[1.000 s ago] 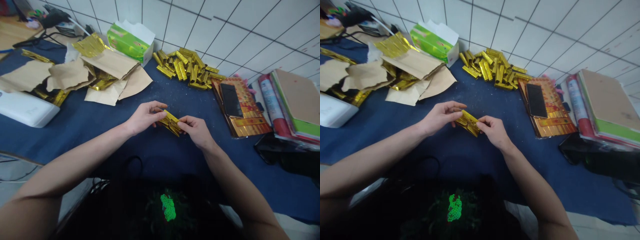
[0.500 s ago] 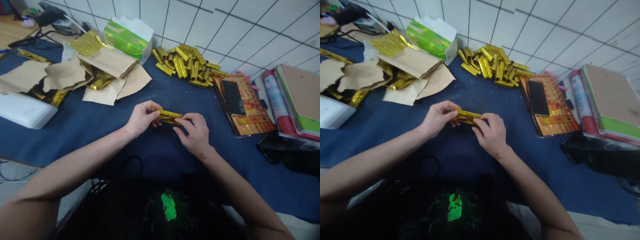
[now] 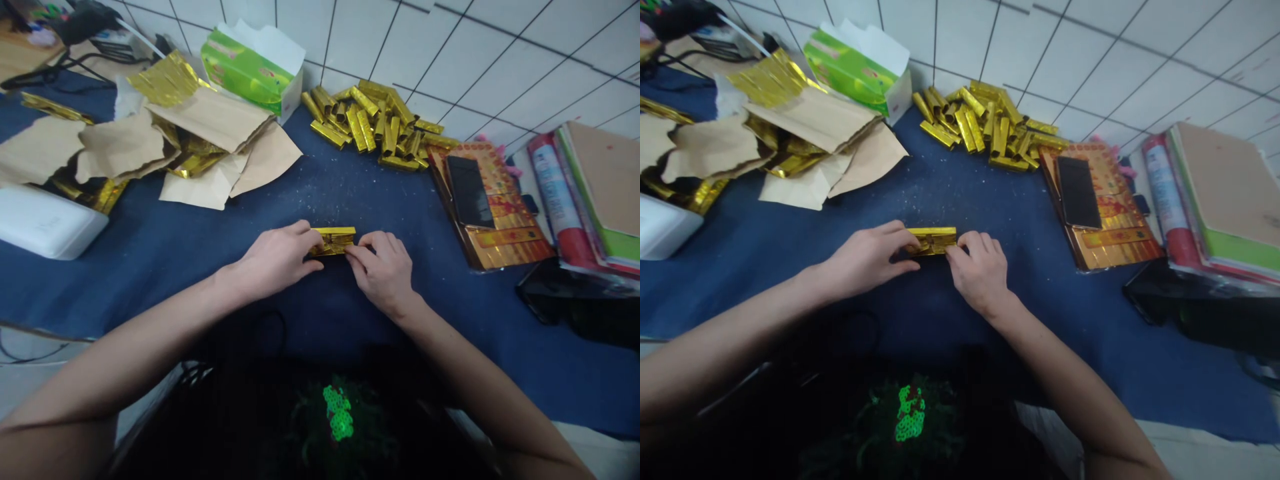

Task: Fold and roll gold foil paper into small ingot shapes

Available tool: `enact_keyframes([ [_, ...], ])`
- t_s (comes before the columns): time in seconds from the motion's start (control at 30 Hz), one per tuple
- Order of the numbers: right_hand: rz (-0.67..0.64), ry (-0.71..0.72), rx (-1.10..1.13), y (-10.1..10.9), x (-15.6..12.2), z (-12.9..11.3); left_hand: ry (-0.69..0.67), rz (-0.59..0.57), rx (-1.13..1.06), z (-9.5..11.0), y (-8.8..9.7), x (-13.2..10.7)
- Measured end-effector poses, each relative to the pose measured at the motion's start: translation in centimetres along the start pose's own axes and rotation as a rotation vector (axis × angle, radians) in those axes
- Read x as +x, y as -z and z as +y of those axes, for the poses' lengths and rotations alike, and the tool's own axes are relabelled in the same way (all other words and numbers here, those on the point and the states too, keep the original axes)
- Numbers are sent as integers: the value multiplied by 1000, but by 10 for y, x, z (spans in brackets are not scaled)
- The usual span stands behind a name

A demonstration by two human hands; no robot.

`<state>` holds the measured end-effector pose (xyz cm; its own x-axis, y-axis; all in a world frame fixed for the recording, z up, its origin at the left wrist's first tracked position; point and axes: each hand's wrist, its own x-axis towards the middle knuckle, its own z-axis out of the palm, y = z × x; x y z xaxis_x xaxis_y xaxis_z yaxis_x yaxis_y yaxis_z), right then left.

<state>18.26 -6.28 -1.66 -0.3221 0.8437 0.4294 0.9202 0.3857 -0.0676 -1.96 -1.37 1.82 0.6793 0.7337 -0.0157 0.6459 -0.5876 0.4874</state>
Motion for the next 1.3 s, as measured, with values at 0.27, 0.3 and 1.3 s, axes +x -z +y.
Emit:
enact_keyframes([
  [0.27,-30,-31,305,-4,0,4,-7,5,33,-7,-13,4],
  [0.3,-27,-57,358,-4,0,5,1,18,-10,-9,-13,5],
  [1.3,-168,-477,741,-5,8,8,246,59,-102,-11,-12,6],
])
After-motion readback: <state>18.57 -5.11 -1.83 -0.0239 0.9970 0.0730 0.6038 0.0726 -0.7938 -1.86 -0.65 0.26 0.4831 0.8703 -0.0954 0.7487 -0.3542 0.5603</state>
